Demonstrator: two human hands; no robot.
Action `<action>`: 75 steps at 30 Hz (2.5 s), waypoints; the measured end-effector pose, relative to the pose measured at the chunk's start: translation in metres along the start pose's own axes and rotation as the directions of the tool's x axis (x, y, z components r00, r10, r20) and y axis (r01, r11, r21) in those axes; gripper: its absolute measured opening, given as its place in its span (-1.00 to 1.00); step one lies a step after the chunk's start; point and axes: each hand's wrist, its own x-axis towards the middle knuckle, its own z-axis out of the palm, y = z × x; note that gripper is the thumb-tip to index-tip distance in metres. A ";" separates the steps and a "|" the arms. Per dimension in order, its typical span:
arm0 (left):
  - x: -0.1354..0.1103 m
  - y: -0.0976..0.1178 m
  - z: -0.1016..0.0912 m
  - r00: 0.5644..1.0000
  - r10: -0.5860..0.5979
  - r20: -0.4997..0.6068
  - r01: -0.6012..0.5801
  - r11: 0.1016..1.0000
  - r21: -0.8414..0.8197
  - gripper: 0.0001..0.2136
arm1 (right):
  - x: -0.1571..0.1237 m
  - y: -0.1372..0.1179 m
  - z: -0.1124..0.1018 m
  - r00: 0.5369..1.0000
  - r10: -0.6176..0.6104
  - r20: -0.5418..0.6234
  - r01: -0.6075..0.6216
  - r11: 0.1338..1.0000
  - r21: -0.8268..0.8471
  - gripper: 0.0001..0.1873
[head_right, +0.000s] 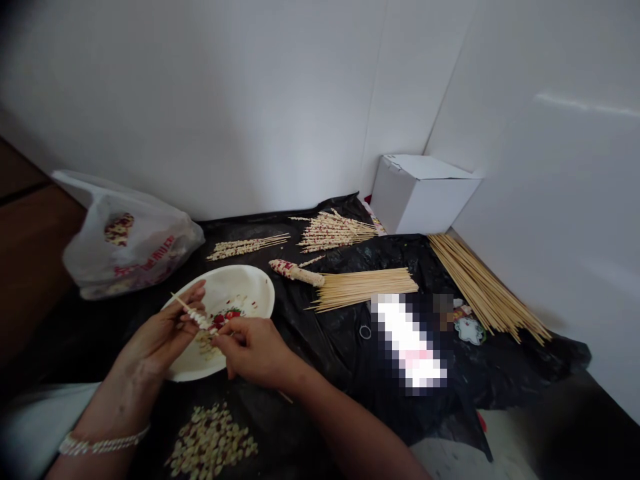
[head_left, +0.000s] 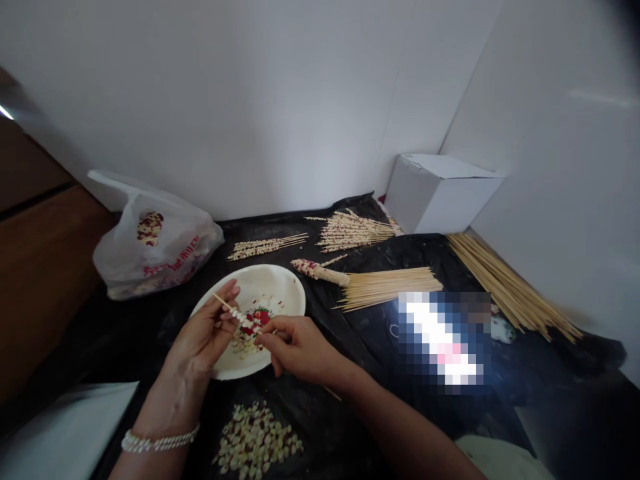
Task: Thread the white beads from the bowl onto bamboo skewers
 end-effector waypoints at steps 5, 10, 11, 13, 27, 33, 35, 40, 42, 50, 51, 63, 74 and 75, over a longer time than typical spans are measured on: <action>-0.002 0.000 0.001 1.000 0.023 -0.008 -0.023 0.994 -0.104 -0.78 | -0.001 0.001 0.001 1.000 0.001 -0.009 -0.001 1.000 -0.005 -0.81; -0.003 -0.001 0.002 0.998 0.056 0.005 -0.055 0.993 -0.105 -0.80 | 0.002 0.005 0.001 1.000 0.005 -0.027 -0.006 1.000 -0.017 -0.80; -0.004 -0.001 0.002 0.998 0.054 0.011 -0.053 0.993 -0.103 -0.79 | 0.003 0.006 0.001 0.999 0.007 -0.032 -0.008 1.000 -0.020 -0.80; -0.006 -0.001 0.003 0.999 0.045 0.016 -0.043 0.993 -0.107 -0.75 | 0.003 0.006 0.002 0.999 0.009 -0.042 -0.010 1.000 -0.024 -0.79; -0.009 -0.003 -0.013 1.000 0.013 -0.002 -0.013 0.977 -0.215 -0.78 | 0.001 0.003 0.009 0.998 0.053 -0.039 -0.055 0.997 -0.055 -0.71; -0.009 0.001 -0.014 1.000 0.000 0.022 0.005 0.973 -0.230 -0.75 | 0.000 0.003 0.009 0.995 0.089 -0.043 -0.092 0.993 -0.068 -0.71; -0.010 0.003 -0.014 0.999 -0.008 0.036 0.016 0.972 -0.235 -0.73 | 0.000 0.004 0.009 0.996 0.083 -0.037 -0.086 0.994 -0.071 -0.71; -0.012 0.003 -0.014 0.999 -0.015 0.038 0.024 0.970 -0.241 -0.74 | 0.001 0.007 0.009 0.995 0.089 -0.038 -0.091 0.993 -0.076 -0.70; -0.012 0.003 -0.014 0.999 -0.014 0.034 0.022 0.971 -0.238 -0.76 | 0.001 0.008 0.009 0.995 0.090 -0.038 -0.092 0.993 -0.074 -0.71; -0.012 0.002 -0.015 0.999 -0.009 0.038 0.018 0.971 -0.237 -0.78 | 0.001 0.008 0.009 0.996 0.080 -0.043 -0.083 0.994 -0.067 -0.72; -0.012 0.002 -0.015 0.999 0.000 0.039 0.009 0.973 -0.231 -0.77 | 0.001 0.008 0.009 0.996 0.082 -0.043 -0.085 0.994 -0.072 -0.72; -0.011 -0.004 -0.013 0.995 0.098 -0.004 -0.097 0.980 -0.173 -0.80 | -0.001 0.008 0.010 0.998 0.051 -0.042 -0.056 0.991 -0.119 -0.71; -0.010 -0.004 -0.011 0.999 0.035 0.008 -0.032 0.975 -0.222 -0.83 | -0.002 0.009 0.012 0.998 -0.007 -0.062 -0.004 0.985 -0.172 -0.69; -0.009 -0.005 -0.012 0.999 0.038 0.005 -0.036 0.975 -0.221 -0.84 | -0.002 0.009 0.012 0.998 -0.011 -0.062 0.000 0.985 -0.173 -0.69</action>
